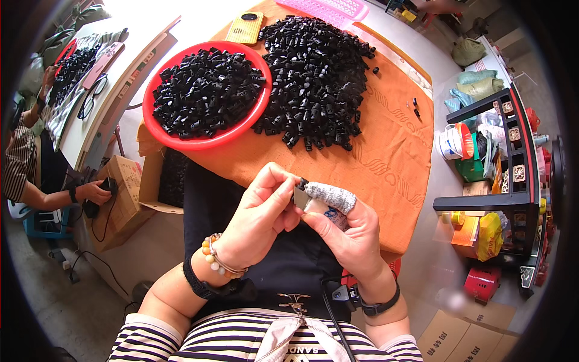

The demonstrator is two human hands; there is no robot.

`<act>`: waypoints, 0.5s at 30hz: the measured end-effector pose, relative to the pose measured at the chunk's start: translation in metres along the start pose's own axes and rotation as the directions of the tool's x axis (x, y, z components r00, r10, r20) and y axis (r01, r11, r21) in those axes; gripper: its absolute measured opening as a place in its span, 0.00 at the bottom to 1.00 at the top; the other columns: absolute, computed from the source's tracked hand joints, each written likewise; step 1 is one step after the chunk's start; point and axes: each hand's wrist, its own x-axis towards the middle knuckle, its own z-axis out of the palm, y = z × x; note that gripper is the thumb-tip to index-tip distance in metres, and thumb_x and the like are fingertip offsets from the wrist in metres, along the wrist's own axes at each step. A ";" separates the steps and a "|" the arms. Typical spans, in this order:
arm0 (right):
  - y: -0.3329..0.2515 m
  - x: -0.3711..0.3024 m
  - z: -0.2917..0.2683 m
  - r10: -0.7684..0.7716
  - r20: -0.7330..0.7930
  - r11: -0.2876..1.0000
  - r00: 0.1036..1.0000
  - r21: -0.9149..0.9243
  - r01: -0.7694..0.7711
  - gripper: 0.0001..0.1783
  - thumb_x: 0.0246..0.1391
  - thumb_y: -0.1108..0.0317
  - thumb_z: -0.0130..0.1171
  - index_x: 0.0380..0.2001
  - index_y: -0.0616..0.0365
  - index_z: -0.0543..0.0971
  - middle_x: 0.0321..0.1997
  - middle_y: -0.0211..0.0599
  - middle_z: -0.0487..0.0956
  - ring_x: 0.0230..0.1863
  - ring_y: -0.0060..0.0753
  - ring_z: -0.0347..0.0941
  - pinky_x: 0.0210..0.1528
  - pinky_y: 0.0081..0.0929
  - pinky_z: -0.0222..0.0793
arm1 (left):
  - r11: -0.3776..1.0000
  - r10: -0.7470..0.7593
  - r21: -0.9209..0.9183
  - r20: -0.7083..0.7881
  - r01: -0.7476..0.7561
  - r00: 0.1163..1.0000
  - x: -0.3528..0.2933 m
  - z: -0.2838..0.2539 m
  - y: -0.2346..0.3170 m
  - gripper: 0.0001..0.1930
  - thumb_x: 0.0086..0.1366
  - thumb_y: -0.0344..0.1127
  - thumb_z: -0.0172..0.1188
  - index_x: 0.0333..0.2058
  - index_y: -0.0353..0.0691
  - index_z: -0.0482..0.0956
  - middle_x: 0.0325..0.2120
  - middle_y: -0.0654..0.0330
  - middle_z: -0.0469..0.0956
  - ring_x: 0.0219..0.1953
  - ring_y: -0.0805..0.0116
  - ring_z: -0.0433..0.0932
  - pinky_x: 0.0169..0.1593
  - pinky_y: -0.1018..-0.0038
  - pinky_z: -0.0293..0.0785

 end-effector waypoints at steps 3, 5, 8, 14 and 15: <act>-0.002 -0.001 -0.001 0.021 0.001 1.000 1.000 0.013 -0.021 0.16 0.51 0.75 0.60 0.44 0.65 0.75 0.33 0.24 0.76 0.30 0.07 0.66 0.32 0.08 0.63 | 1.000 0.014 0.003 0.004 -0.014 1.000 0.001 0.002 0.001 0.05 0.68 0.36 0.47 0.35 0.43 0.66 0.24 0.67 0.70 0.20 0.82 0.65 0.24 0.86 0.60; -0.003 -0.001 -0.001 0.024 0.011 1.000 1.000 0.003 -0.024 0.16 0.51 0.75 0.60 0.45 0.65 0.75 0.33 0.23 0.76 0.29 0.07 0.65 0.31 0.08 0.62 | 1.000 0.016 0.014 0.008 -0.016 1.000 0.001 0.002 0.003 0.05 0.68 0.36 0.47 0.35 0.43 0.66 0.24 0.67 0.70 0.20 0.82 0.65 0.24 0.85 0.60; -0.003 -0.001 -0.002 0.010 0.008 0.999 1.000 -0.037 -0.010 0.17 0.51 0.74 0.61 0.45 0.64 0.75 0.32 0.23 0.75 0.28 0.06 0.63 0.29 0.07 0.61 | 1.000 0.019 0.024 0.008 -0.020 1.000 0.001 0.002 0.002 0.05 0.68 0.36 0.47 0.35 0.43 0.66 0.24 0.67 0.70 0.20 0.82 0.65 0.23 0.86 0.60; -0.002 -0.002 -0.002 0.005 -0.001 1.000 1.000 -0.030 -0.005 0.17 0.51 0.74 0.61 0.45 0.64 0.75 0.32 0.23 0.75 0.28 0.06 0.63 0.29 0.07 0.61 | 0.998 0.051 0.047 -0.004 -0.051 0.999 0.001 0.002 0.000 0.05 0.68 0.35 0.48 0.34 0.43 0.67 0.24 0.68 0.70 0.19 0.83 0.64 0.22 0.86 0.60; -0.003 -0.002 -0.002 0.013 0.012 1.000 1.000 -0.027 -0.013 0.17 0.51 0.74 0.60 0.45 0.64 0.75 0.33 0.24 0.76 0.29 0.07 0.64 0.30 0.08 0.62 | 0.996 0.062 0.061 -0.010 -0.062 0.998 0.000 0.002 0.000 0.04 0.68 0.35 0.48 0.34 0.43 0.67 0.24 0.68 0.70 0.19 0.83 0.64 0.22 0.86 0.60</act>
